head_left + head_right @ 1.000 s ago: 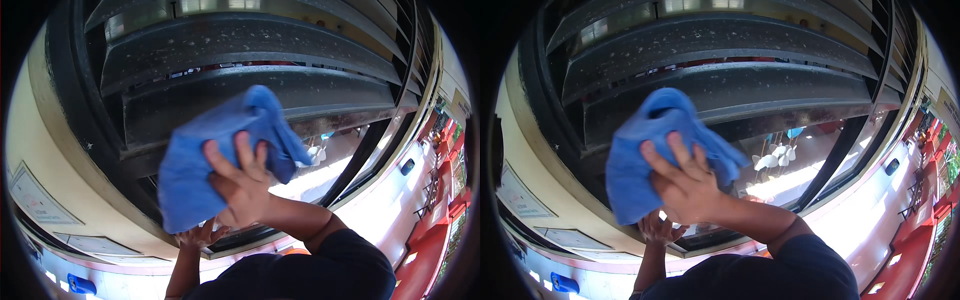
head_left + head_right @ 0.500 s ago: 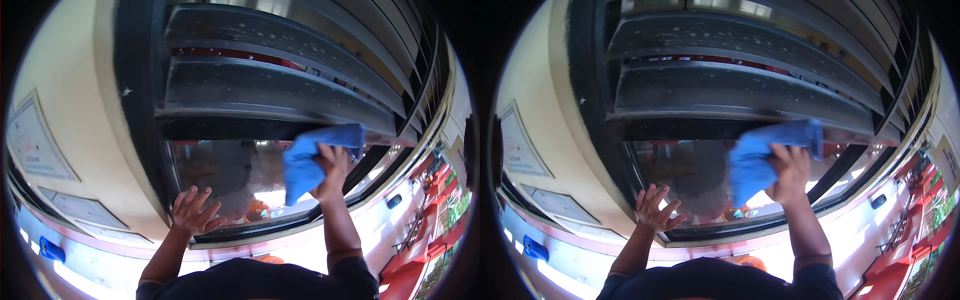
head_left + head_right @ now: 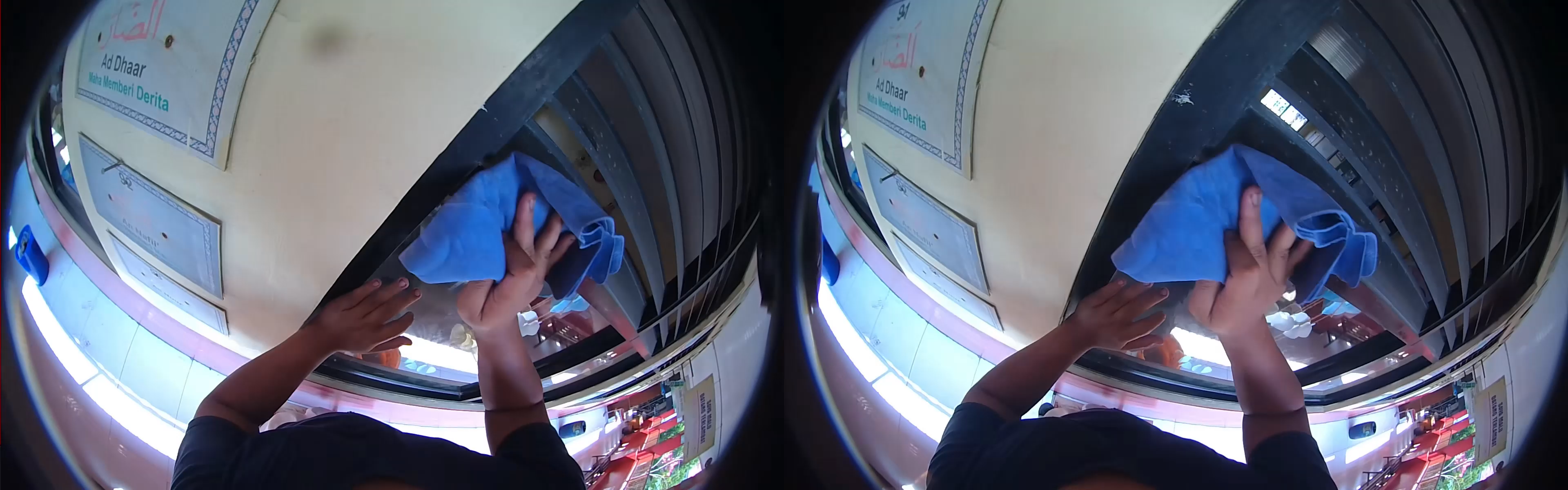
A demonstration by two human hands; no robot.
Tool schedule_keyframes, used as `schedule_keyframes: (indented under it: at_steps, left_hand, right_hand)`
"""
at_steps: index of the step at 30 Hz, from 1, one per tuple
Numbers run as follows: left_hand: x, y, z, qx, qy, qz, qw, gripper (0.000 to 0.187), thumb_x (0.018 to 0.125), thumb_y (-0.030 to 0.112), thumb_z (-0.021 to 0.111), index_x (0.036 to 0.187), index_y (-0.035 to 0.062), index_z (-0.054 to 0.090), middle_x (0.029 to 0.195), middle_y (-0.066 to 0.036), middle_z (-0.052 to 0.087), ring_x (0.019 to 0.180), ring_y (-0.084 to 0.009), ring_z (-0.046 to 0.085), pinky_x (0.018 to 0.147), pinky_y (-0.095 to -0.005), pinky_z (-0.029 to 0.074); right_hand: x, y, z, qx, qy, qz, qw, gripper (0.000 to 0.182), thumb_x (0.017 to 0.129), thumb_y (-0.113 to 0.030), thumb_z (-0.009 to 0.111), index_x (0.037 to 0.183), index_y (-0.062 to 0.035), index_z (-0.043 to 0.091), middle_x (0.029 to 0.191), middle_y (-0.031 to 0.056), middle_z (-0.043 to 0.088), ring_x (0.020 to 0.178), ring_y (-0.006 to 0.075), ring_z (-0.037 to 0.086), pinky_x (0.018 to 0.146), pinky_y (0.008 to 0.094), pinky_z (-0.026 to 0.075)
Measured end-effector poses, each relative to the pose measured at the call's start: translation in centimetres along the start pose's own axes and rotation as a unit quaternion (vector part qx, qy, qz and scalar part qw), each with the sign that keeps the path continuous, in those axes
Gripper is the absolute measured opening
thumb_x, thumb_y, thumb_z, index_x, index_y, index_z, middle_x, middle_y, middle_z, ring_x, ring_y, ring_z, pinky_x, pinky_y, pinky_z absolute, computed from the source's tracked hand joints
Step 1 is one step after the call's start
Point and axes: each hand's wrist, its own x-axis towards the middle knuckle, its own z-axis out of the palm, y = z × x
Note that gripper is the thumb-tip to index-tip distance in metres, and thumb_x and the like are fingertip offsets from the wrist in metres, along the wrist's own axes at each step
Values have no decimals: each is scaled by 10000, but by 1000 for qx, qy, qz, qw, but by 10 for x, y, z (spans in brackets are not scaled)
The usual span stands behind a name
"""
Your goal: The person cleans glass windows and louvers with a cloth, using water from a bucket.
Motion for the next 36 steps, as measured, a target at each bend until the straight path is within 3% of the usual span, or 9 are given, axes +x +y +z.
schedule_keyframes:
  at_steps: [5,9,13,16,20,22,27,28,36]
  left_hand:
    - [-1,0,3,10,14,6,1000,333,929,538,612,997,211,615,1383,-22,603,1334,-200,529,1187,-431,296]
    - [-3,2,2,-20,11,-4,1000,306,918,509,645,983,210,632,1359,-30,614,1328,-193,532,1182,-436,302]
    - [1,2,-1,-32,11,-10,999,280,892,481,677,943,207,652,1346,-38,621,1318,-200,539,1175,-435,307]
    - [0,3,-2,-50,-1,-5,999,255,874,455,697,908,207,651,1346,-34,622,1319,-209,538,1178,-433,299]
    - [2,0,-5,-37,-6,6,999,212,852,421,721,861,220,653,1336,-21,632,1290,-220,565,1144,-426,348]
    - [1,2,-4,-42,-6,0,999,203,850,412,726,859,223,652,1347,-18,624,1300,-224,559,1150,-427,341]
    - [-3,0,-4,-42,-4,12,999,207,851,401,733,879,216,642,1378,-20,601,1336,-226,528,1176,-440,303]
    - [-4,-1,-2,-34,-3,21,999,211,851,398,735,881,212,641,1381,-19,597,1341,-226,522,1180,-442,296]
    - [-9,1,5,-52,8,16,999,228,846,382,752,883,191,633,1394,-28,588,1358,-240,503,1191,-453,278]
  right_hand:
    - [16,-30,32,20,4,-80,997,345,955,-237,517,1097,72,576,1474,270,483,1398,546,338,1127,689,99]
    - [19,-45,20,111,-56,-69,990,296,913,-170,606,1090,63,559,1427,297,514,1272,551,494,1113,674,216]
    - [16,-40,-7,72,-136,-107,982,287,888,-195,662,1078,11,600,1383,216,579,1251,443,560,1091,676,280]
    - [-2,-20,-13,-27,-136,-192,972,230,813,-225,672,1019,-128,639,1196,135,669,1155,307,629,1107,651,308]
    - [-8,14,-9,-136,-150,-282,938,452,825,-309,700,1272,-347,639,1091,49,638,1058,247,647,1119,749,187]
    - [-5,23,-5,-176,-120,-286,934,503,835,-285,680,1330,-351,616,1068,36,625,1001,236,645,1123,754,161]
    - [18,8,-24,-94,-143,-221,960,555,820,-134,561,1372,-163,614,1181,51,677,1184,280,617,1174,654,171]
    - [27,3,-34,-61,-141,-203,967,555,819,-95,532,1370,-81,602,1316,99,652,1286,324,574,1180,645,168]
    - [90,-30,-53,-104,-137,-160,972,572,784,16,500,1353,31,561,1394,193,582,1370,395,482,1169,626,237]
